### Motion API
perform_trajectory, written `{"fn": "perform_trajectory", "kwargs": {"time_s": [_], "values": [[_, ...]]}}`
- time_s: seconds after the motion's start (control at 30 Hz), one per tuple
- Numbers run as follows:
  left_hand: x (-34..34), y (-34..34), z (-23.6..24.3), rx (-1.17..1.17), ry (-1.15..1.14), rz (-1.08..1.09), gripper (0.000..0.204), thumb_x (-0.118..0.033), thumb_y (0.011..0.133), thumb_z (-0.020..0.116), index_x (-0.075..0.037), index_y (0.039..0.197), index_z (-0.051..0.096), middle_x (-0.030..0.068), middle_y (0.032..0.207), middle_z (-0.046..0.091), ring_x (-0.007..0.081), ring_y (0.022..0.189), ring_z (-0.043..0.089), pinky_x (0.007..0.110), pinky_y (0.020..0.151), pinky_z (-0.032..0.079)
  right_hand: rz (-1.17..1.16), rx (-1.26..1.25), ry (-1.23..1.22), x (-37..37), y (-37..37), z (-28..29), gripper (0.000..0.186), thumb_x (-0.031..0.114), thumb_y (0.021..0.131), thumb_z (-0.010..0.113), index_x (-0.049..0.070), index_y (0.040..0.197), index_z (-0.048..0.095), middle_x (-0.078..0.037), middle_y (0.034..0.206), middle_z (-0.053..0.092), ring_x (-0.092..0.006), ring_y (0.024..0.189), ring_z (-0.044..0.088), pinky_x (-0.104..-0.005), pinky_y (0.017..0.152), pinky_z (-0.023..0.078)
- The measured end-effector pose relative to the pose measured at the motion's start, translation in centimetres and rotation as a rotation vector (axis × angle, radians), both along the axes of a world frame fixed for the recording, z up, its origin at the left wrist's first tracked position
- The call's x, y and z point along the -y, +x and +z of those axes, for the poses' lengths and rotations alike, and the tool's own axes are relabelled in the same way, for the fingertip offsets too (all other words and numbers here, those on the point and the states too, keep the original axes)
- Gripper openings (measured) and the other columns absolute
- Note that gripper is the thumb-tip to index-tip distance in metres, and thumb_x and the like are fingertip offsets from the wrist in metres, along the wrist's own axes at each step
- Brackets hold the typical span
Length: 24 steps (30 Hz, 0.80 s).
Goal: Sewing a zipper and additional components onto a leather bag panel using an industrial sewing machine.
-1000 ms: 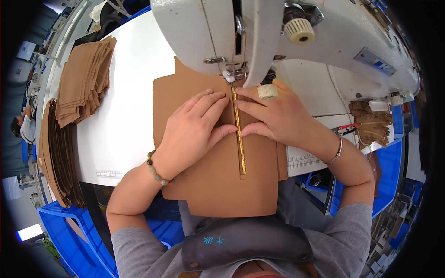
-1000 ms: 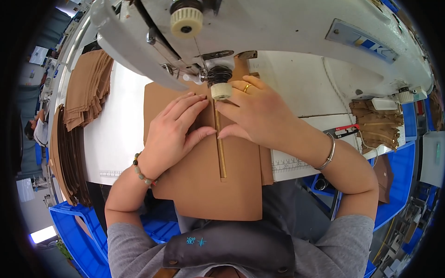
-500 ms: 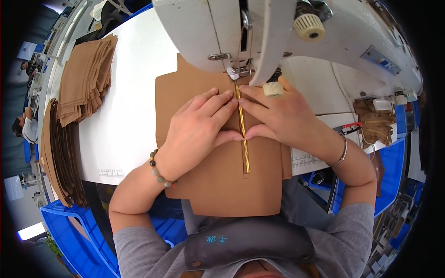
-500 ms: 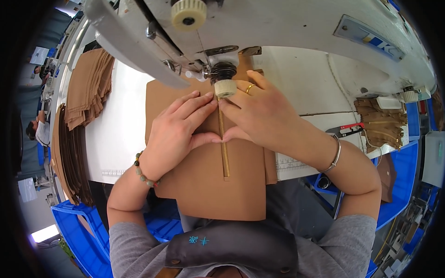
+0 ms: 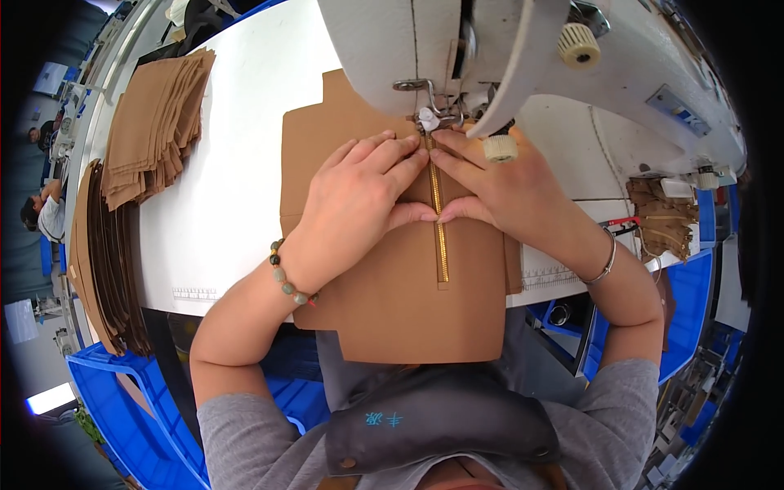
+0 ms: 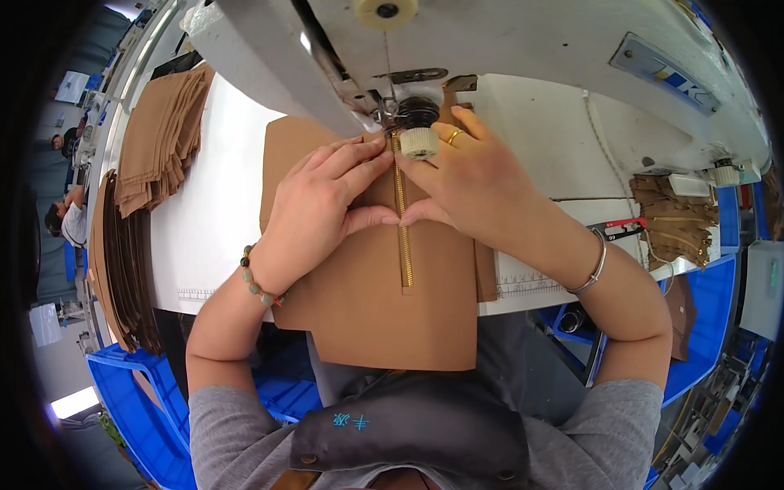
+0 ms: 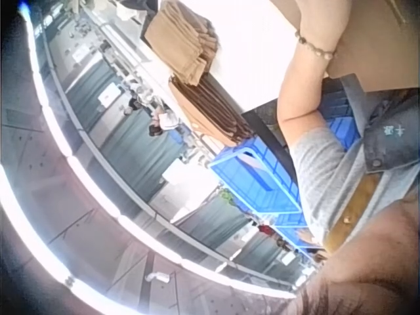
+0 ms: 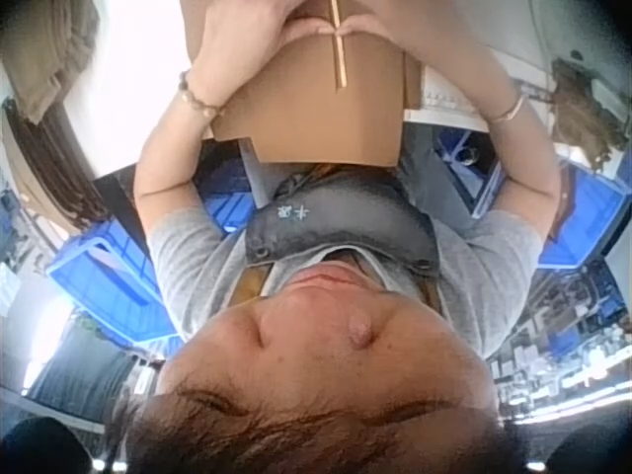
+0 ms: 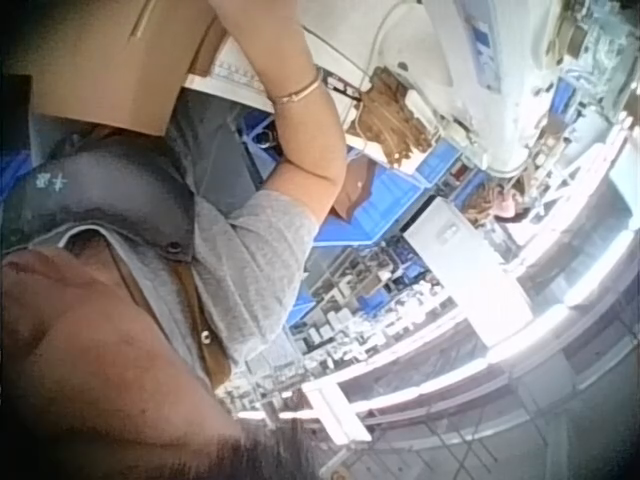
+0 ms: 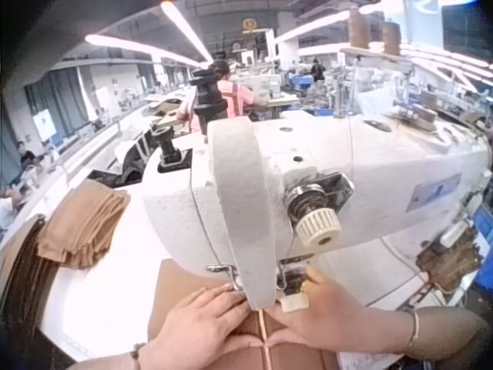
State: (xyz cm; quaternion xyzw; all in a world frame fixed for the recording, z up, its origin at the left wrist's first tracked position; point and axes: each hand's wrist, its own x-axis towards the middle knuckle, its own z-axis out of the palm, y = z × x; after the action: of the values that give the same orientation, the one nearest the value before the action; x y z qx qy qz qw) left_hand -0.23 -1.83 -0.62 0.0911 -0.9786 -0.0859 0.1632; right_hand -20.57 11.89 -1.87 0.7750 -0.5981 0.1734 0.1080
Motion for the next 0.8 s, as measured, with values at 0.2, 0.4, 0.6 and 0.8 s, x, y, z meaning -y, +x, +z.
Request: {"fn": "perform_trajectory", "kwargs": {"time_s": [0.2,0.4,0.6,0.8], "values": [[0.26,-0.24,-0.1,-0.023,-0.02,0.003,0.062,-0.044,0.082,0.077,-0.006,0.131,0.07,0.0074,0.134,0.068,0.0307,0.118,0.064,0.041,0.101,0.053,-0.008,-0.017,-0.028,0.22,-0.13,-0.04,0.064,0.053,0.074,0.079,0.006,0.118,0.073,-0.011,0.096,0.071,-0.0307,0.107,0.064,-0.0484,0.115,0.041],[0.55,-0.5,-0.23,-0.025,-0.009,0.009,0.063,-0.044,0.082,0.078,-0.006,0.131,0.07,0.007,0.133,0.068,0.0308,0.117,0.065,0.041,0.101,0.053,-0.028,0.01,-0.016,0.5,-0.22,-0.09,0.062,0.053,0.075,0.078,0.007,0.116,0.073,-0.009,0.102,0.071,-0.0288,0.107,0.065,-0.0492,0.115,0.042],[0.55,-0.55,-0.09,-0.036,-0.002,0.005,0.063,-0.043,0.082,0.078,-0.006,0.132,0.069,0.0075,0.132,0.068,0.0314,0.116,0.064,0.042,0.101,0.054,0.031,-0.004,-0.123,0.49,-0.45,0.22,0.057,0.053,0.078,0.077,0.01,0.116,0.073,-0.006,0.1,0.071,-0.0267,0.098,0.067,-0.0424,0.104,0.05],[0.16,-0.11,-0.56,-0.023,-0.045,0.022,0.065,-0.044,0.084,0.077,-0.002,0.133,0.068,0.0092,0.14,0.066,0.0324,0.129,0.061,0.044,0.106,0.051,-0.135,-0.02,0.069,0.5,-0.21,0.85,0.049,0.043,0.091,0.075,0.016,0.132,0.071,-0.006,0.097,0.075,-0.0268,0.079,0.067,-0.0396,0.077,0.054]]}}
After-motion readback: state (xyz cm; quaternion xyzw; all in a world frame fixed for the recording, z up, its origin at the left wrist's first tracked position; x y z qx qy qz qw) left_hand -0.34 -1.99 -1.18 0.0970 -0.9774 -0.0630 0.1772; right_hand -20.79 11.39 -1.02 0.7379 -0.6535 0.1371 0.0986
